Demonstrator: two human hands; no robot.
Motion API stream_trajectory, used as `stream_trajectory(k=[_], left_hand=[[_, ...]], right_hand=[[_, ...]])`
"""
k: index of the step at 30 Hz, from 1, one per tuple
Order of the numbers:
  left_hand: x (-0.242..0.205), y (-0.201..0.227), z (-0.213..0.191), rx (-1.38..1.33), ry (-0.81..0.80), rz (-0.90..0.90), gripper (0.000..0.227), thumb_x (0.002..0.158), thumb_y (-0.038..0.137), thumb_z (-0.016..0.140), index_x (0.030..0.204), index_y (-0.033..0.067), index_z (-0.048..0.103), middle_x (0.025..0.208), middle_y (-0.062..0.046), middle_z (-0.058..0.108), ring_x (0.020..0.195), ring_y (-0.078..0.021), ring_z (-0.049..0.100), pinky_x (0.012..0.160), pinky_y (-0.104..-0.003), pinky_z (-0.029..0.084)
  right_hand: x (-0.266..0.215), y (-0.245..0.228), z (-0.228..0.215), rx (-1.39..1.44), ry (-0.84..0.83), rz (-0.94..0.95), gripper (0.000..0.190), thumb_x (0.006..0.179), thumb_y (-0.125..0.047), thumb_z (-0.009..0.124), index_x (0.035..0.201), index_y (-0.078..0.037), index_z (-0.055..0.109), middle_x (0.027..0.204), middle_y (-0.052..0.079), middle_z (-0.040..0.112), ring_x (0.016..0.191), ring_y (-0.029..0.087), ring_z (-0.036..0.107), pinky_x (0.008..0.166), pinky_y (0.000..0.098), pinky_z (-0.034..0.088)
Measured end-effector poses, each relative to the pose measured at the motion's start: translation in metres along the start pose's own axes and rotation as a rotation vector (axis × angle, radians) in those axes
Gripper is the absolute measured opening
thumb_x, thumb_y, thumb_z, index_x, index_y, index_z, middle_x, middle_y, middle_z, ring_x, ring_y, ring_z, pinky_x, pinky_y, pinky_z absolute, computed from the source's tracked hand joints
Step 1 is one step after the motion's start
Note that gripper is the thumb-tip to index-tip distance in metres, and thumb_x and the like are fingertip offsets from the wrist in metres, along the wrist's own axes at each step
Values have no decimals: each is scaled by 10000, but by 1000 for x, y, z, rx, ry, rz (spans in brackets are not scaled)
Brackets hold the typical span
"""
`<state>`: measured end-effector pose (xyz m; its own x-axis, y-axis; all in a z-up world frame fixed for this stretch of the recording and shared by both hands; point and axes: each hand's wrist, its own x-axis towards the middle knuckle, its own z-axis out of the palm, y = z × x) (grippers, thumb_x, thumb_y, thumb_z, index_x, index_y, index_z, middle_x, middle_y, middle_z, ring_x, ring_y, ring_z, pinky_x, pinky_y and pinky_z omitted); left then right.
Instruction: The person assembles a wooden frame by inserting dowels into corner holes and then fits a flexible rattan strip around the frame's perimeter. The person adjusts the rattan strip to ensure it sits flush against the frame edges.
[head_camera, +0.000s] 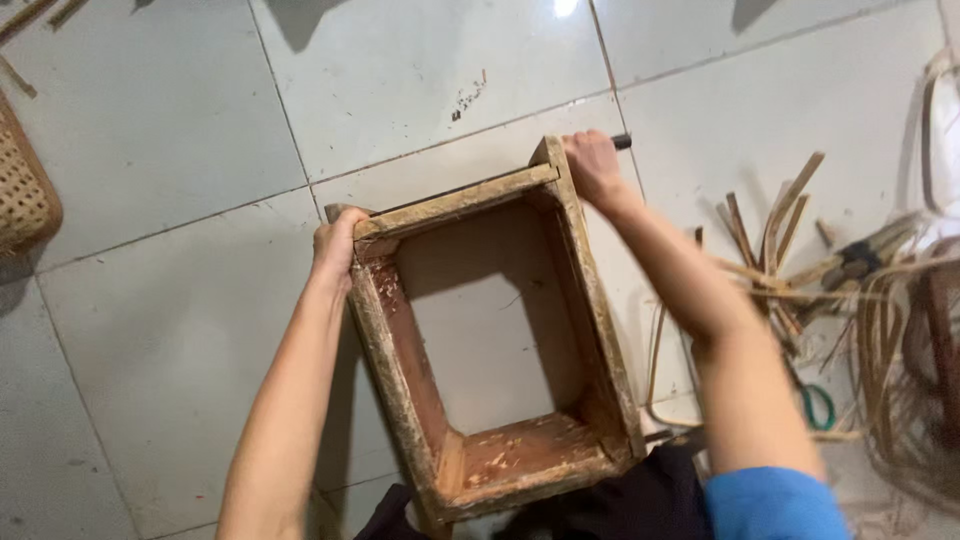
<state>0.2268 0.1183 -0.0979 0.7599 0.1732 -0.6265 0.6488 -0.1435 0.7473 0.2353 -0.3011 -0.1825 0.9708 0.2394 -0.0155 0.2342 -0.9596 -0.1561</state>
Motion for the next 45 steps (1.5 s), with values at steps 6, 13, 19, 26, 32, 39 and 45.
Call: stream_trajectory(k=[6, 13, 19, 26, 32, 39, 45], left_hand=[[-1, -1, 5, -107, 18, 52, 281, 759, 261, 726, 813, -14, 707, 772, -81, 690, 627, -176, 650, 562, -335, 529], [4, -9, 8, 19, 106, 84, 286, 764, 267, 735, 767, -17, 702, 729, -69, 666, 622, -167, 612, 553, -340, 481], [1, -7, 6, -89, 49, 9, 270, 741, 254, 730, 763, -14, 700, 729, -75, 677, 614, -181, 633, 547, -354, 508], [2, -1, 10, 55, 115, 120, 274, 764, 273, 727, 772, -1, 729, 744, -74, 706, 639, -153, 649, 560, -319, 507], [1, -4, 3, 66, 54, 25, 196, 770, 280, 688, 790, 86, 675, 716, -31, 634, 606, -169, 614, 534, -360, 502], [-2, 1, 4, 152, 108, 81, 316, 743, 337, 711, 733, 21, 720, 722, -76, 695, 642, -193, 650, 587, -363, 511], [11, -9, 4, 216, 157, 136, 295, 735, 325, 720, 744, 30, 722, 716, -78, 691, 641, -179, 627, 574, -347, 477]], right_hand=[[40, 14, -38, 184, -707, 76, 177, 927, -309, 673, 1020, -172, 733, 868, 102, 744, 782, 270, 697, 656, 405, 555], [-14, -3, -8, -154, 222, -82, 165, 978, -219, 648, 1032, -96, 743, 995, 84, 757, 911, 222, 710, 781, 362, 548], [13, 6, -48, 57, -459, 18, 203, 979, -322, 626, 1023, -173, 757, 868, 154, 739, 793, 278, 683, 676, 407, 542], [1, -10, -42, -282, 510, -262, 242, 831, -142, 619, 1028, -69, 739, 904, 127, 710, 856, 228, 669, 746, 354, 548], [4, -9, -44, -3, -379, 105, 272, 1087, -203, 518, 940, -48, 687, 815, 157, 730, 711, 268, 699, 620, 441, 540], [21, 9, -42, 115, -12, -213, 222, 837, -292, 656, 905, -94, 727, 912, 164, 727, 838, 317, 667, 738, 437, 545], [-6, 23, 22, -200, 224, -94, 174, 937, -137, 582, 987, -47, 722, 934, 136, 737, 859, 288, 691, 774, 409, 563]])
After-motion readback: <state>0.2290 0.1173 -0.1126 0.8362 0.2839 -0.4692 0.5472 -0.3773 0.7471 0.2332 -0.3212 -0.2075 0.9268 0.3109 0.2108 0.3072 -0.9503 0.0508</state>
